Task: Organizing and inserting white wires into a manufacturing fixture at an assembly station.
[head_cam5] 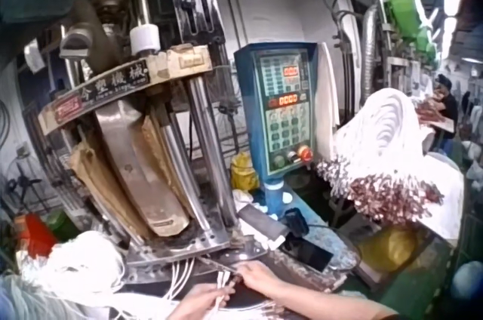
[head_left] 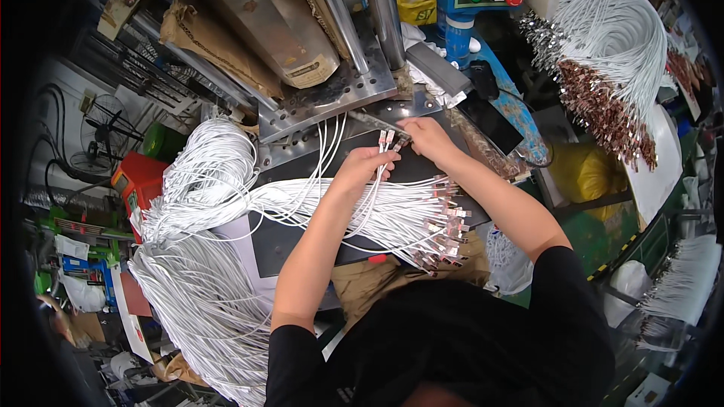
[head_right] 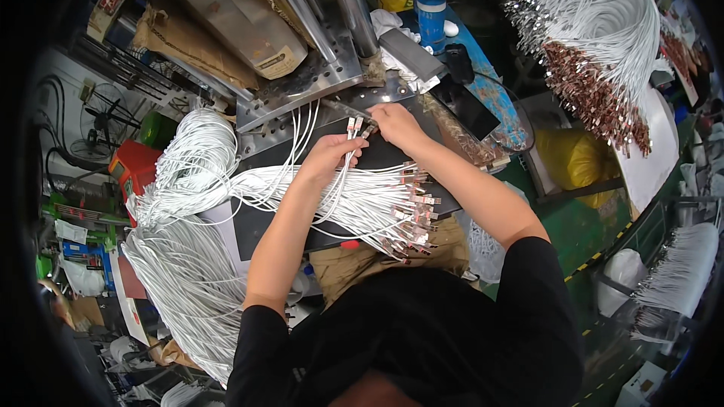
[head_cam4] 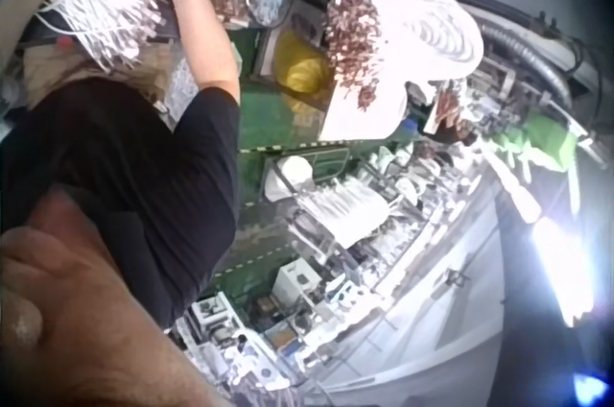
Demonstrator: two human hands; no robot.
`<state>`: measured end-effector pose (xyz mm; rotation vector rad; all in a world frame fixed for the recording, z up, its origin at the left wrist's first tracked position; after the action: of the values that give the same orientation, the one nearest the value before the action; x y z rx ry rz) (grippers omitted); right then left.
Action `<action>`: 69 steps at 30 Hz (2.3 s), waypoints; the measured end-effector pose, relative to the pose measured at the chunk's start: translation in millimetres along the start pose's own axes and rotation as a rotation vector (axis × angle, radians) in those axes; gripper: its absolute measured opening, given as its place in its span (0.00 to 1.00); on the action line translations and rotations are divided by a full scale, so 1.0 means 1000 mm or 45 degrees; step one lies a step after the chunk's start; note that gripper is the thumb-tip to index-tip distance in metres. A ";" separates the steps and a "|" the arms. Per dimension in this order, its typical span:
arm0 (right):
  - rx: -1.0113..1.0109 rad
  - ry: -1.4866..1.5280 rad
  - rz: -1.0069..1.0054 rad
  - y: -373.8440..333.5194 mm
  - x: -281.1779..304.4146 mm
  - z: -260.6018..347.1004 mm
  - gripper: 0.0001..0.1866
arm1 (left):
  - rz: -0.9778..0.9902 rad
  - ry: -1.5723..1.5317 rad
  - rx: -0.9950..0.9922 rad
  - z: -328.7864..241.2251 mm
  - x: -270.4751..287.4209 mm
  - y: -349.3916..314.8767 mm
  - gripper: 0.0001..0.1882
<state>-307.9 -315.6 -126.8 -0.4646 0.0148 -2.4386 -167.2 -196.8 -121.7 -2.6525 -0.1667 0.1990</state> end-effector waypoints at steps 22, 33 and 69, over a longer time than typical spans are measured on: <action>0.149 0.090 0.282 0.005 0.011 -0.002 0.16 | -0.025 0.090 -0.006 0.001 0.005 0.004 0.09; 0.179 0.087 0.183 0.002 0.025 -0.008 0.27 | -0.154 -0.221 0.037 -0.016 -0.006 -0.011 0.13; 0.148 0.180 0.418 -0.005 0.020 -0.004 0.21 | -0.078 0.028 0.022 -0.002 0.028 -0.004 0.16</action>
<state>-326.8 -323.7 -123.3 -0.2170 0.0085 -2.1308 -140.2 -189.8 -121.1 -2.6270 -0.2380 0.1503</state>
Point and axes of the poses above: each hand's wrist, its own y-axis towards the middle knuckle, its own x-axis out of the back of the hand, z = x × y, the point moved 4 cm from there along y, towards the middle knuckle, and after that the axes turned 1 degree about -y, right-handed, at the moved point
